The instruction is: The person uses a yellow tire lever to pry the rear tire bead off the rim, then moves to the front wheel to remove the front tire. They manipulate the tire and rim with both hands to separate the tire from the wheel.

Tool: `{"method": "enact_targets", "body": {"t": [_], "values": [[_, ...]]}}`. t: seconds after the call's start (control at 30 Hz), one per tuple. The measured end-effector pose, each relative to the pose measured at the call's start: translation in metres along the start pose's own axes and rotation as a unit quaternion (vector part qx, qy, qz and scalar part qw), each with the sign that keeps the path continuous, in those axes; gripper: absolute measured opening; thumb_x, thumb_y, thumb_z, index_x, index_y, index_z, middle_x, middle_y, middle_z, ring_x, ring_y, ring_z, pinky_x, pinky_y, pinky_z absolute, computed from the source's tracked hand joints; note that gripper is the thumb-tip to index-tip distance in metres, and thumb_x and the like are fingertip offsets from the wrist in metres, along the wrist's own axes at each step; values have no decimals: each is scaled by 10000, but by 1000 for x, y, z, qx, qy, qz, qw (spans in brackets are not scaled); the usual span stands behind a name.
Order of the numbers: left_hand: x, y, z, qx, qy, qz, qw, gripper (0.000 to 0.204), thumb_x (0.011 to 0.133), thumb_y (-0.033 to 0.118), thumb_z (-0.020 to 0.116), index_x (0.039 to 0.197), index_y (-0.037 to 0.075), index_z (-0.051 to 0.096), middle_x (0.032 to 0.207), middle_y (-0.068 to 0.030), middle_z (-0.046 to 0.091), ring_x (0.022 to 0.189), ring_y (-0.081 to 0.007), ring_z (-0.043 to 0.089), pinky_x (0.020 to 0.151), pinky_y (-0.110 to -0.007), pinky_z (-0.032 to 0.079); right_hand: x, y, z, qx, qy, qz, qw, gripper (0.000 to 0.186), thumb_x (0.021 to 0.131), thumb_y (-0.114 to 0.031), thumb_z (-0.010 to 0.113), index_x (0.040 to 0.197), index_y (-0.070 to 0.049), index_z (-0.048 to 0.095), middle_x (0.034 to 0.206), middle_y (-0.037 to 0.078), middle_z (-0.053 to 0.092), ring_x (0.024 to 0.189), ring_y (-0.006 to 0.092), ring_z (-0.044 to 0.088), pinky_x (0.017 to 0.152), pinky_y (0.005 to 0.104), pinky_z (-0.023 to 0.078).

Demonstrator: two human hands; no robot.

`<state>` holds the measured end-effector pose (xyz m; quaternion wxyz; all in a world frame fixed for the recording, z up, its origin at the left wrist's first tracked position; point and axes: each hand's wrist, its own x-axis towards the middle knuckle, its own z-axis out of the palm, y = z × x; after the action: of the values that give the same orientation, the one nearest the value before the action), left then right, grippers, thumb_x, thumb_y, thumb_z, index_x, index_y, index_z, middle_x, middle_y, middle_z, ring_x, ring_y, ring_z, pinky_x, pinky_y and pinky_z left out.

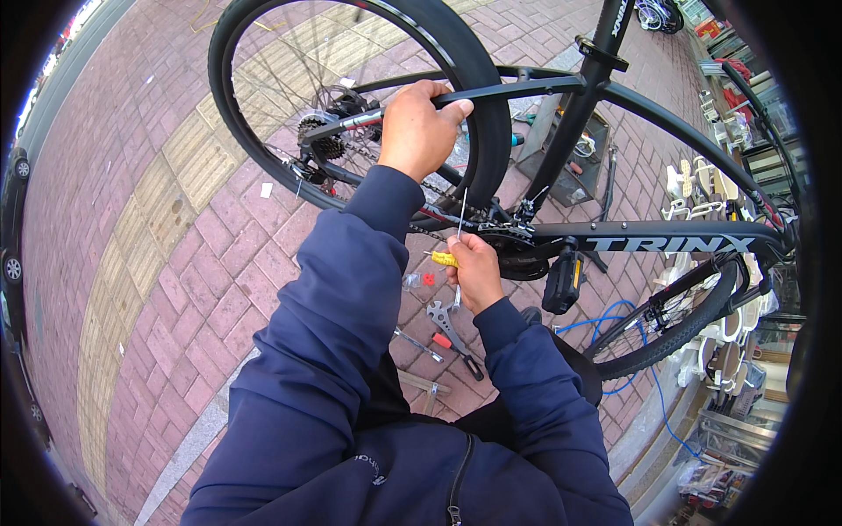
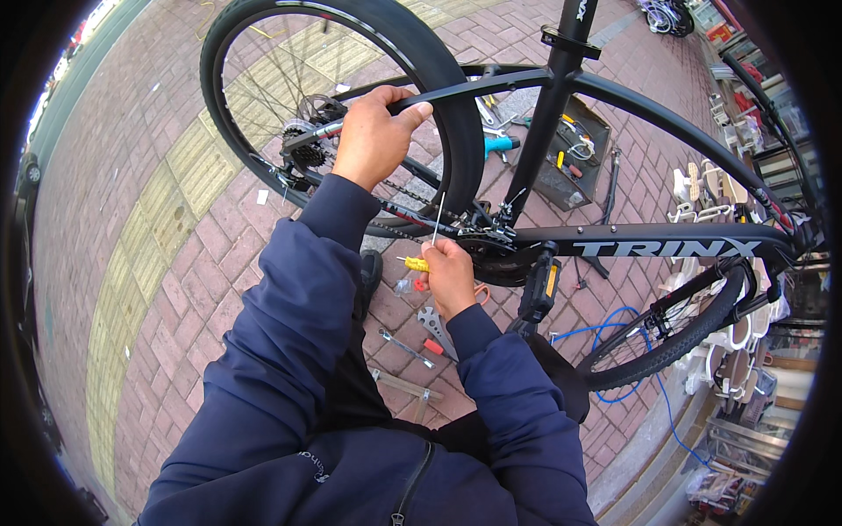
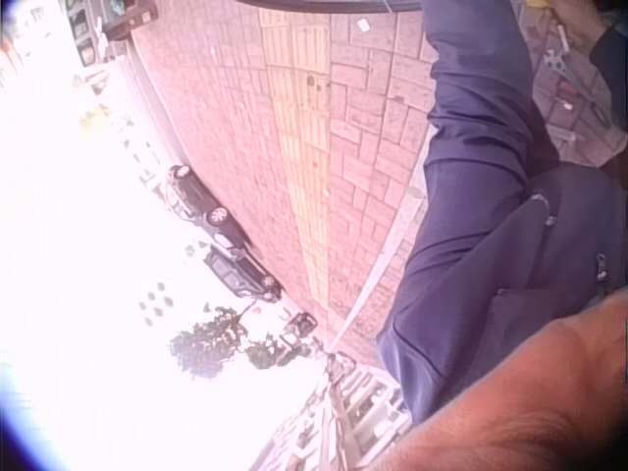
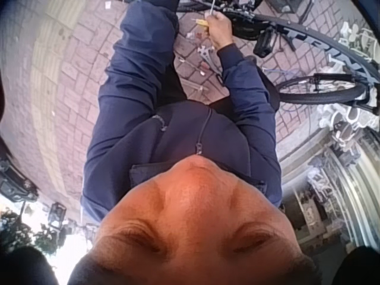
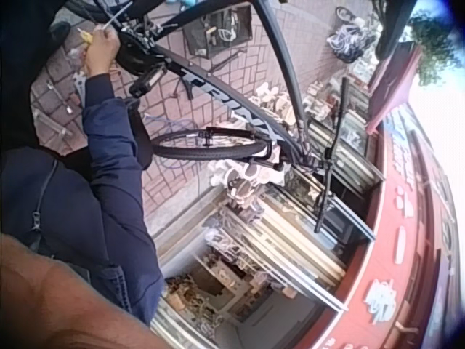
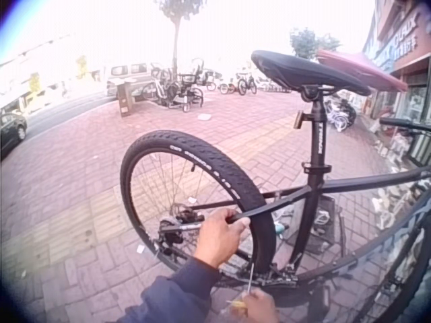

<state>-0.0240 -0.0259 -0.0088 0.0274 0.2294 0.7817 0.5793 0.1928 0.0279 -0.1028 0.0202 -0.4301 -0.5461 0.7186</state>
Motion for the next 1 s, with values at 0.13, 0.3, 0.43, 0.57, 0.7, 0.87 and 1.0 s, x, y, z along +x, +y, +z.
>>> {"method": "enact_targets", "body": {"t": [0.13,0.3,0.43,0.57,0.7,0.87,1.0], "values": [[0,1,-1,4,-1,6,1000,340,925,233,799,1087,-59,738,826,-139,727,737,-228,655,735,-367,531,1,-1,0,0,1,-3,1000,197,1045,-200,632,1019,-7,664,854,57,686,514,75,544,437,231,434],[-1,1,0,5,4,2,1000,338,925,234,798,1089,-56,740,838,-144,732,742,-231,662,738,-370,533,1,-1,0,1,6,4,1000,193,1045,-194,634,1026,-5,666,860,61,688,516,79,549,437,234,435],[-1,1,0,-3,1,-5,1000,338,927,235,797,1091,-55,741,842,-141,735,745,-225,662,739,-369,534,1,-1,1,6,-2,2,1000,193,1040,-188,635,1025,2,663,860,66,687,511,82,552,436,236,434],[0,0,1,7,2,0,1000,336,926,233,798,1090,-54,741,838,-137,734,745,-219,660,737,-365,533,0,-1,2,8,1,1,1000,191,1035,-182,636,1021,7,660,858,69,688,503,85,551,433,236,430],[0,0,1,6,4,2,1000,333,924,229,800,1086,-56,740,834,-137,732,746,-217,658,735,-364,531,0,-2,2,10,3,3,1000,193,1035,-184,639,1023,8,658,849,72,688,501,89,554,430,236,427],[0,-1,1,1,-1,1,1000,329,924,226,802,1081,-57,738,830,-133,727,743,-216,650,733,-366,529,-1,-2,1,-9,-4,4,1000,188,1060,-223,631,1057,-35,639,839,43,688,519,58,548,438,219,422],[0,-1,1,2,1,2,1000,329,922,227,805,1076,-56,738,834,-131,724,742,-214,644,734,-366,527,0,-2,2,-7,-2,6,1000,190,1058,-226,635,1052,-37,638,834,43,688,519,58,550,438,219,423]]}}
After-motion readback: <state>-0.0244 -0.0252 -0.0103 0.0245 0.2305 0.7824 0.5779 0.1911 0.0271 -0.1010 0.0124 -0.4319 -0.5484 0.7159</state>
